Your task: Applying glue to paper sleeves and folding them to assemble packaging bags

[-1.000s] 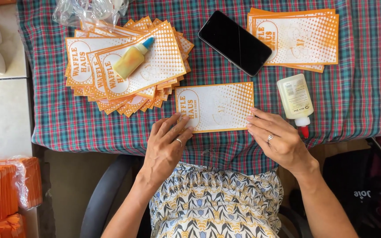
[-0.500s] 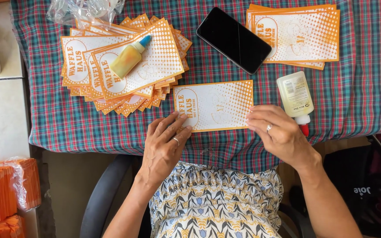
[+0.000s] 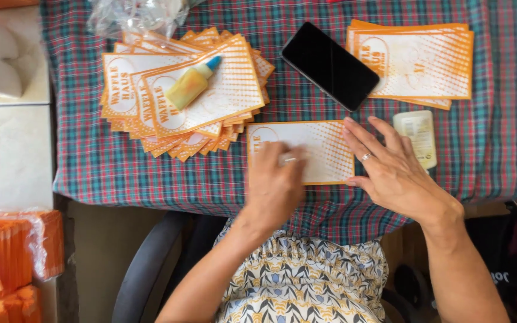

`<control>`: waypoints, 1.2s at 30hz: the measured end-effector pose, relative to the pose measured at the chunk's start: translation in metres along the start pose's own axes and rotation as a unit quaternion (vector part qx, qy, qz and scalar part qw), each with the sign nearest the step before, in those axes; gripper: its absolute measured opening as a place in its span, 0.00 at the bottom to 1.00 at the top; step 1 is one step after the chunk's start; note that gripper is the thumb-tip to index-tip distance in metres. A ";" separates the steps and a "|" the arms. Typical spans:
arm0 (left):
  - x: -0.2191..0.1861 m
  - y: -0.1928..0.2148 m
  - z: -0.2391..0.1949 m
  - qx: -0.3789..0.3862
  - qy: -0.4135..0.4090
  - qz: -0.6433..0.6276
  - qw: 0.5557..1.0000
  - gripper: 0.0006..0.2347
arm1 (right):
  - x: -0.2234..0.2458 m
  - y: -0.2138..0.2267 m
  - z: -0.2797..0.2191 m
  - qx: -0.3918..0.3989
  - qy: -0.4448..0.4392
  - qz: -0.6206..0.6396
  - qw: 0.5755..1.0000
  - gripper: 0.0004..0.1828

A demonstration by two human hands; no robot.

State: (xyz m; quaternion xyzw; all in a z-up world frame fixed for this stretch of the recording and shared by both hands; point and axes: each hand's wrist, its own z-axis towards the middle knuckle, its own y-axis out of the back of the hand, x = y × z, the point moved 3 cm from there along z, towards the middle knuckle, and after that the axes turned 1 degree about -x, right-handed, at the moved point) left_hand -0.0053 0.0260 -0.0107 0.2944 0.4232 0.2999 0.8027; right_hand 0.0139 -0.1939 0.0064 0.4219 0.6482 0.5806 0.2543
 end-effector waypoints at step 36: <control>0.162 0.114 0.045 -0.147 0.234 -0.114 0.954 0.21 | 0.094 0.064 0.030 -0.398 0.102 0.198 0.890 0.23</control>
